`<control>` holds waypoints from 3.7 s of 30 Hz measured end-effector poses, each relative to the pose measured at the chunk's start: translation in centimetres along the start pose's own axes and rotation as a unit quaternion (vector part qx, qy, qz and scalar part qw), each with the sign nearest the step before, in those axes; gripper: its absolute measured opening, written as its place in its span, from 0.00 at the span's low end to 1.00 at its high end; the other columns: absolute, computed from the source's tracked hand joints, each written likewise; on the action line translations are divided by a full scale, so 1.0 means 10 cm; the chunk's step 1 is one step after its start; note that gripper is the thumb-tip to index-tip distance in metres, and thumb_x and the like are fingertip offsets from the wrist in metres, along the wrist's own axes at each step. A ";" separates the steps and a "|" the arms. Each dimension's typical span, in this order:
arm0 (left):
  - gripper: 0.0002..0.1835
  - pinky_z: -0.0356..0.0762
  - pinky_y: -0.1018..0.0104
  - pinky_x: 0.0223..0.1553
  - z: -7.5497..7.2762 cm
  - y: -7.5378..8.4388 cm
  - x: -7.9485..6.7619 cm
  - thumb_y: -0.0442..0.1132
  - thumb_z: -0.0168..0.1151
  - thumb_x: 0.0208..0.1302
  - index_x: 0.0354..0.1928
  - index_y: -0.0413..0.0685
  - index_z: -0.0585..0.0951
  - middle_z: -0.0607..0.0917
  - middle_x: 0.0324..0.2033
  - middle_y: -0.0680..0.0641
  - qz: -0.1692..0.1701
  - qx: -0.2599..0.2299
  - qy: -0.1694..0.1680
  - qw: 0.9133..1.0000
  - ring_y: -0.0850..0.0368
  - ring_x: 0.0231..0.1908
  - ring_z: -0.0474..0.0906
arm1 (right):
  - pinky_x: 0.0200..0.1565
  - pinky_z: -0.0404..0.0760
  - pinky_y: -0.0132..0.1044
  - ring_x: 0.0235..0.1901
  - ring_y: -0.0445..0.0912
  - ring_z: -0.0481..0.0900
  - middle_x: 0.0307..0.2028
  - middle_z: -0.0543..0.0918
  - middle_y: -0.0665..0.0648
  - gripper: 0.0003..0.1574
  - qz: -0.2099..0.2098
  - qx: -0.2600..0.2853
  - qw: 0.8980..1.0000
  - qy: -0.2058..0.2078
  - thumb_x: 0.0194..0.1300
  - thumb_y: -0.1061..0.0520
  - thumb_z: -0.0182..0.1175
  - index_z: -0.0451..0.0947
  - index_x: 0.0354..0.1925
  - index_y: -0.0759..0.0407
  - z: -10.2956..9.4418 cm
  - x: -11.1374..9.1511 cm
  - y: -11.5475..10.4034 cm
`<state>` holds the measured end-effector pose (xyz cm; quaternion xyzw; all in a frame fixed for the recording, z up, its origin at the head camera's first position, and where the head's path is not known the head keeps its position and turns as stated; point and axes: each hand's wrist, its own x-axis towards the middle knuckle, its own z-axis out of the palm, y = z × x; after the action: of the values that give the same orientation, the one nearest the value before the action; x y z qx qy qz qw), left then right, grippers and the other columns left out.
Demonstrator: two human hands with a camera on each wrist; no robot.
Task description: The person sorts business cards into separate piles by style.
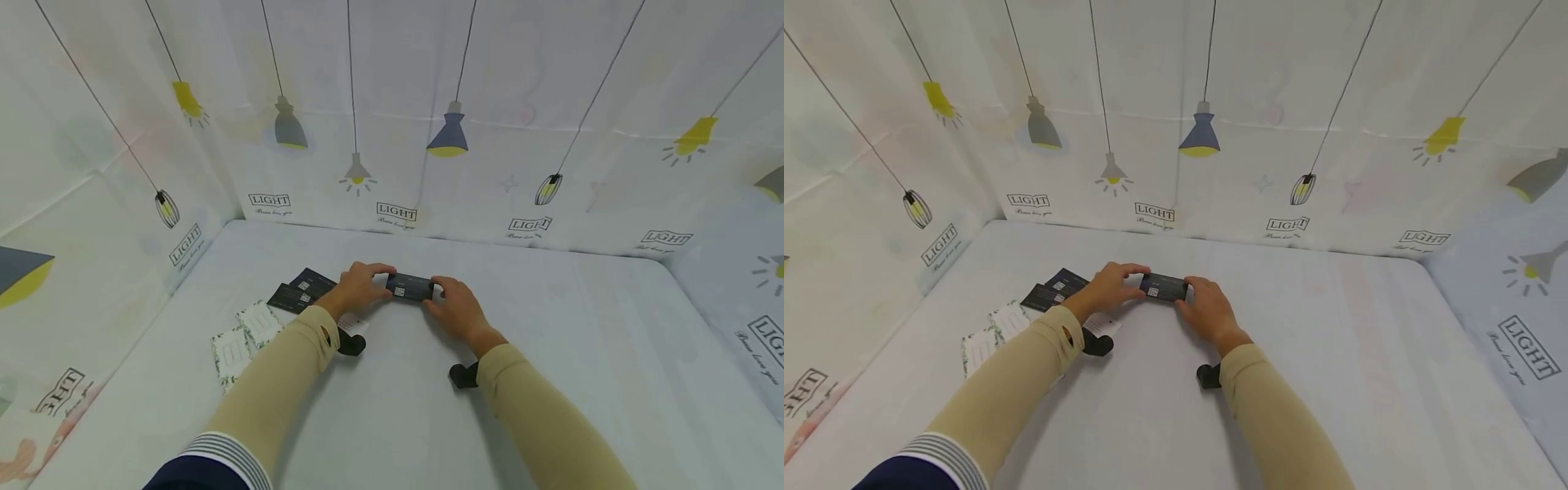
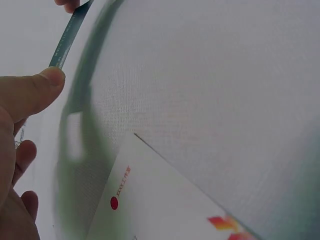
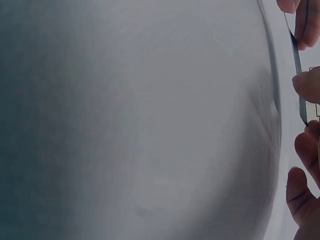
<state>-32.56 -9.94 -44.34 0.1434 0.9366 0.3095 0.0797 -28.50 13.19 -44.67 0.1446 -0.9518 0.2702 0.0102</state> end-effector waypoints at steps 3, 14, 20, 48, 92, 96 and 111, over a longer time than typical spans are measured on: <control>0.27 0.57 0.38 0.65 0.01 0.00 0.02 0.47 0.69 0.66 0.67 0.64 0.77 0.71 0.69 0.43 -0.004 -0.001 -0.004 1.000 0.39 0.71 0.59 | 0.59 0.71 0.52 0.53 0.58 0.78 0.61 0.75 0.68 0.35 0.008 0.010 1.000 -0.003 0.69 0.54 0.62 0.67 0.68 0.69 0.00 0.02 0.00; 0.27 0.59 0.38 0.64 0.00 -0.02 0.06 0.47 0.67 0.67 0.67 0.65 0.76 0.68 0.71 0.43 -0.021 -0.012 -0.006 1.000 0.38 0.71 0.57 | 0.57 0.73 0.51 0.52 0.57 0.77 0.63 0.73 0.68 0.36 0.030 0.047 0.998 -0.002 0.68 0.54 0.61 0.65 0.69 0.68 0.09 0.15 0.06; 0.27 0.57 0.41 0.65 0.03 -0.04 0.10 0.47 0.67 0.67 0.68 0.63 0.75 0.70 0.70 0.44 -0.018 0.011 -0.008 1.000 0.40 0.71 0.59 | 0.60 0.70 0.52 0.53 0.58 0.76 0.64 0.73 0.68 0.36 0.040 0.047 0.998 -0.007 0.68 0.55 0.61 0.66 0.69 0.68 0.10 0.19 0.06; 0.27 0.59 0.43 0.65 0.05 -0.02 0.10 0.47 0.66 0.68 0.68 0.63 0.75 0.71 0.69 0.43 -0.039 0.031 -0.020 0.999 0.40 0.70 0.60 | 0.68 0.60 0.52 0.68 0.61 0.65 0.66 0.71 0.70 0.36 0.046 0.025 0.998 -0.016 0.68 0.56 0.60 0.65 0.68 0.72 0.15 0.25 0.05; 0.32 0.46 0.28 0.63 -0.79 -1.05 -0.67 0.44 0.67 0.65 0.71 0.54 0.71 0.68 0.69 0.36 -0.077 -0.033 0.025 0.996 0.35 0.68 0.60 | 0.60 0.72 0.47 0.57 0.51 0.75 0.64 0.75 0.57 0.41 -0.016 0.085 0.995 -0.043 0.64 0.47 0.68 0.68 0.70 0.59 0.48 0.15 -0.84; 0.35 0.48 0.29 0.62 -0.79 -1.15 -0.67 0.46 0.68 0.65 0.73 0.54 0.69 0.66 0.70 0.35 -0.105 -0.026 0.024 0.994 0.34 0.67 0.61 | 0.62 0.71 0.48 0.57 0.52 0.76 0.65 0.74 0.56 0.42 -0.017 0.088 0.994 -0.063 0.64 0.46 0.68 0.67 0.70 0.58 0.51 0.17 -0.93; 0.34 0.52 0.36 0.57 -0.74 -1.22 -0.63 0.52 0.68 0.63 0.68 0.49 0.72 0.72 0.65 0.34 -0.117 0.009 0.054 0.992 0.35 0.62 0.66 | 0.67 0.63 0.48 0.68 0.53 0.67 0.66 0.73 0.56 0.43 -0.016 0.056 0.995 -0.084 0.65 0.44 0.68 0.67 0.71 0.59 0.57 0.23 -1.02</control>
<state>-31.07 -25.43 -45.46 0.0171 0.9526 0.2971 0.0631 -27.52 1.28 -44.12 0.1824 -0.9301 0.3102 -0.0737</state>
